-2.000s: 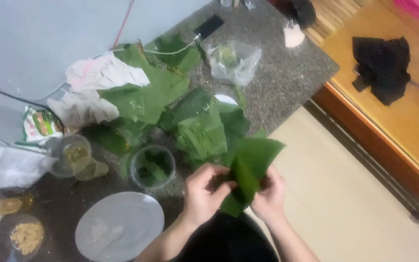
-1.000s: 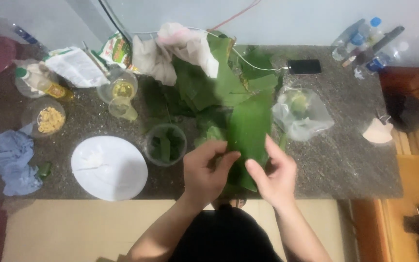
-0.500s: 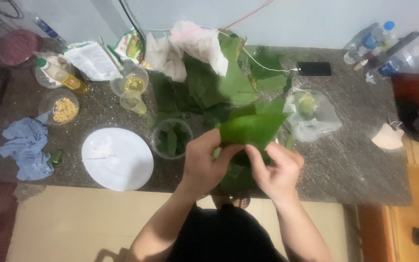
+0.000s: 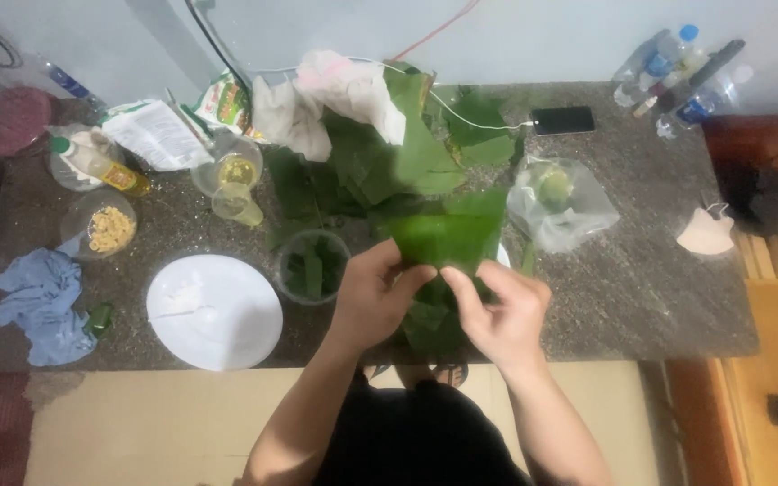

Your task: Tearing and folding large green leaves into smaller pieces for food preparation

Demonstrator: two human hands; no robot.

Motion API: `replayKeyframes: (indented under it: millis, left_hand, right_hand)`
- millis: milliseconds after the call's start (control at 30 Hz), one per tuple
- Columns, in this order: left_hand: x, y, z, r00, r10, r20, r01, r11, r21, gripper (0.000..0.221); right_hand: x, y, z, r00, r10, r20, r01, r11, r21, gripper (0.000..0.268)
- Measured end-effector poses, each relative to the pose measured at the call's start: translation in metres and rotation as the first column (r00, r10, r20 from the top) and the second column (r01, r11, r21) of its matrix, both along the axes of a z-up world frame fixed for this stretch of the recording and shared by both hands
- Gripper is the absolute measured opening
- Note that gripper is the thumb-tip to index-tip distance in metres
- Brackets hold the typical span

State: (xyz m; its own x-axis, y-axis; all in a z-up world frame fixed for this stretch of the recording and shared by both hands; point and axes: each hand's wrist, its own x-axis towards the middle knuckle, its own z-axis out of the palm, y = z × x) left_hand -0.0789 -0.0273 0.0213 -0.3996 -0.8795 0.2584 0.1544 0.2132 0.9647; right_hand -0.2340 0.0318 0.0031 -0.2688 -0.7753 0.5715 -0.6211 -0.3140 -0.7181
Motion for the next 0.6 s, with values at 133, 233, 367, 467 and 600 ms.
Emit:
replayKeyframes:
  millis: [133, 233, 367, 467, 600]
  left_hand:
    - [0.003, -0.004, -0.007, 0.999, -0.04, -0.018, 0.04, 0.999, -0.037, 0.013]
    - [0.011, -0.001, -0.015, 0.99, -0.135, -0.039, 0.133, 0.99, -0.052, 0.012]
    - [0.023, 0.002, 0.009, 0.986, -0.116, -0.123, 0.115, 0.993, -0.017, 0.01]
    - [0.033, -0.001, 0.017, 0.97, -0.126, -0.208, 0.117, 0.992, -0.053, 0.005]
    - [0.038, -0.006, 0.01, 0.98, -0.077, -0.186, 0.078, 0.997, -0.002, 0.008]
  right_hand:
    - [0.0, -0.001, 0.009, 0.999, -0.025, 0.031, 0.024, 0.999, 0.033, 0.009]
    - [-0.02, -0.008, 0.013, 0.991, -0.123, 0.046, 0.122, 0.992, 0.005, 0.011]
    - [-0.062, -0.008, 0.012, 0.959, -0.261, 0.111, 0.264, 0.965, -0.007, 0.015]
    - [-0.084, -0.001, 0.004, 0.917, -0.38, 0.122, 0.374, 0.925, 0.066, 0.013]
    - [-0.095, -0.001, -0.009, 0.912, -0.387, 0.133, 0.366, 0.917, 0.158, 0.029]
